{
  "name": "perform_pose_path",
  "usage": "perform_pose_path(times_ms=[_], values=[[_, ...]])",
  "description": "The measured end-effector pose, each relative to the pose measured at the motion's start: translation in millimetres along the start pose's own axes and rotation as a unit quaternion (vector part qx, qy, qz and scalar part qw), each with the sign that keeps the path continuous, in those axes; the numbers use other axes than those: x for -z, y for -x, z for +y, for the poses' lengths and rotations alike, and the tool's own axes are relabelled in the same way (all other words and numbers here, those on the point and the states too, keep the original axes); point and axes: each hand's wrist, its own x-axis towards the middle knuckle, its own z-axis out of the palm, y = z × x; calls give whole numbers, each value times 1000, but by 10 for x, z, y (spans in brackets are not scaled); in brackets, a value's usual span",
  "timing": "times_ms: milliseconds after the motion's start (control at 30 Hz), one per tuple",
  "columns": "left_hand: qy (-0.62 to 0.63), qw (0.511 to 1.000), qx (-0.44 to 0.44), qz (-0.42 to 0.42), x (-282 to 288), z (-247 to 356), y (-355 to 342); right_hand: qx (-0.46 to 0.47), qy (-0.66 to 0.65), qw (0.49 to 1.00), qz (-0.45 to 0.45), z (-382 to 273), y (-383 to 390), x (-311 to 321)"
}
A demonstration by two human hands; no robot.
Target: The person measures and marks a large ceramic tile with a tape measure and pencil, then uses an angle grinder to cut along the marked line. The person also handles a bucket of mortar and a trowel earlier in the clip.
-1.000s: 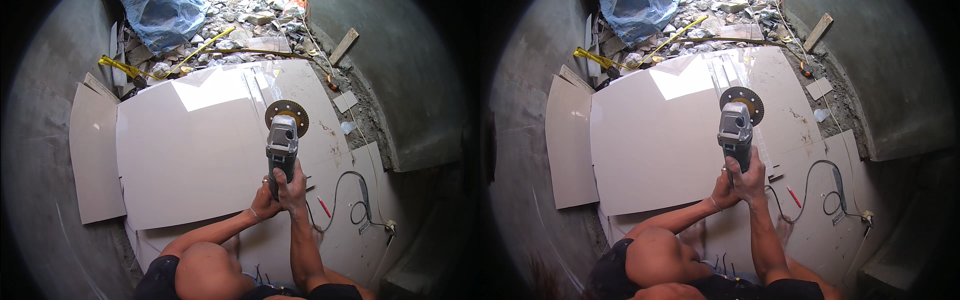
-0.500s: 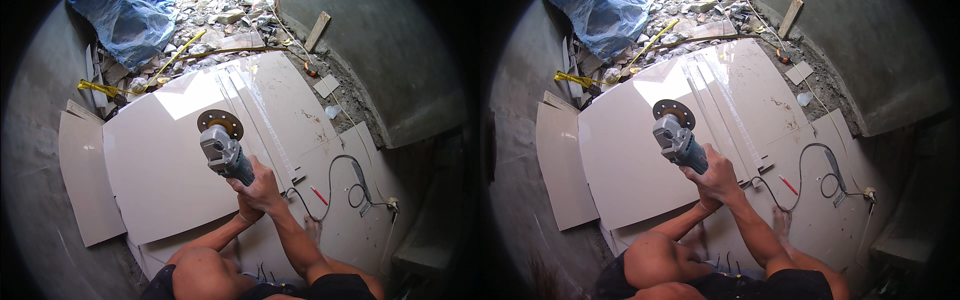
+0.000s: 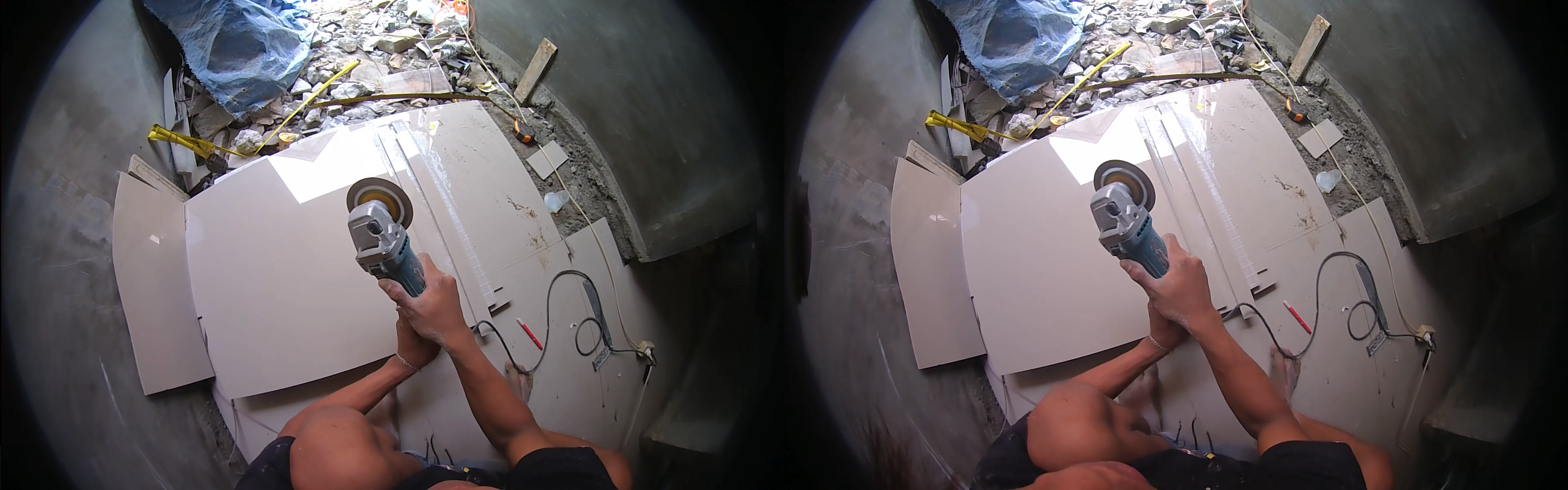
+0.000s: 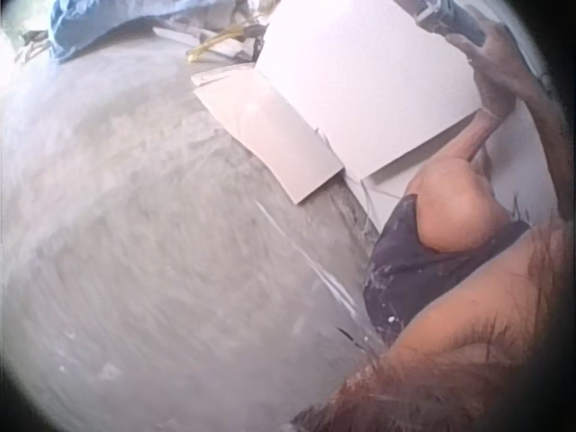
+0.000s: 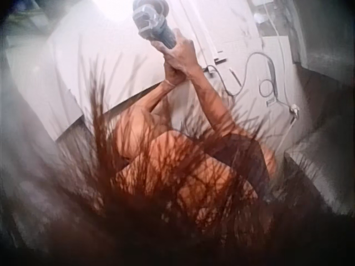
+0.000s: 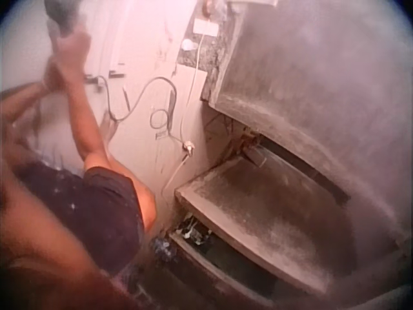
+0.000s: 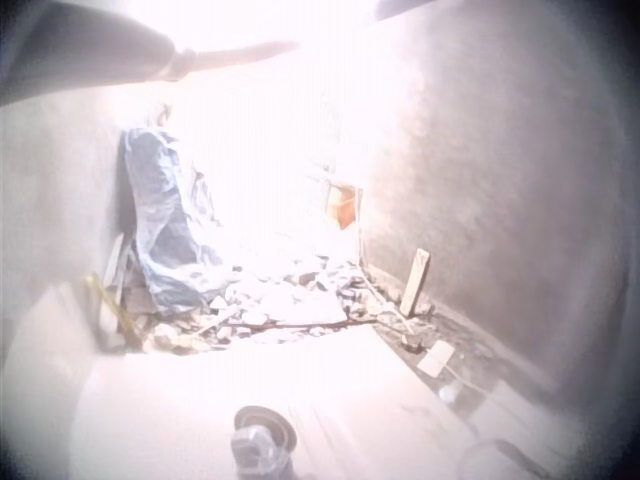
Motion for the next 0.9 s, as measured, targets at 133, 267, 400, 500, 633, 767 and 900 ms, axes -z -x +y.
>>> perform_pose_path(times_ms=[133,267,400,500,633,767,900], values=[[167,983,19,-70,264,166,-232,64,-81,986,-132,93,-176,315],[232,952,131,-148,501,282,-536,0,-168,979,-115,132,-344,215],[-54,934,-15,-352,1160,208,-1070,6,-114,993,-38,96,-642,85],[170,949,175,-201,1580,107,-1578,-16,-79,997,8,35,-1019,-121],[198,944,233,-119,1679,-7,-2411,-1,0,998,62,-61,-1603,-554],[113,967,223,-56,1625,-143,-3031,-27,29,999,9,-167,-2201,-821],[78,971,225,-19,1692,-401,-3417,-40,7,999,-14,-199,-2615,-977]])
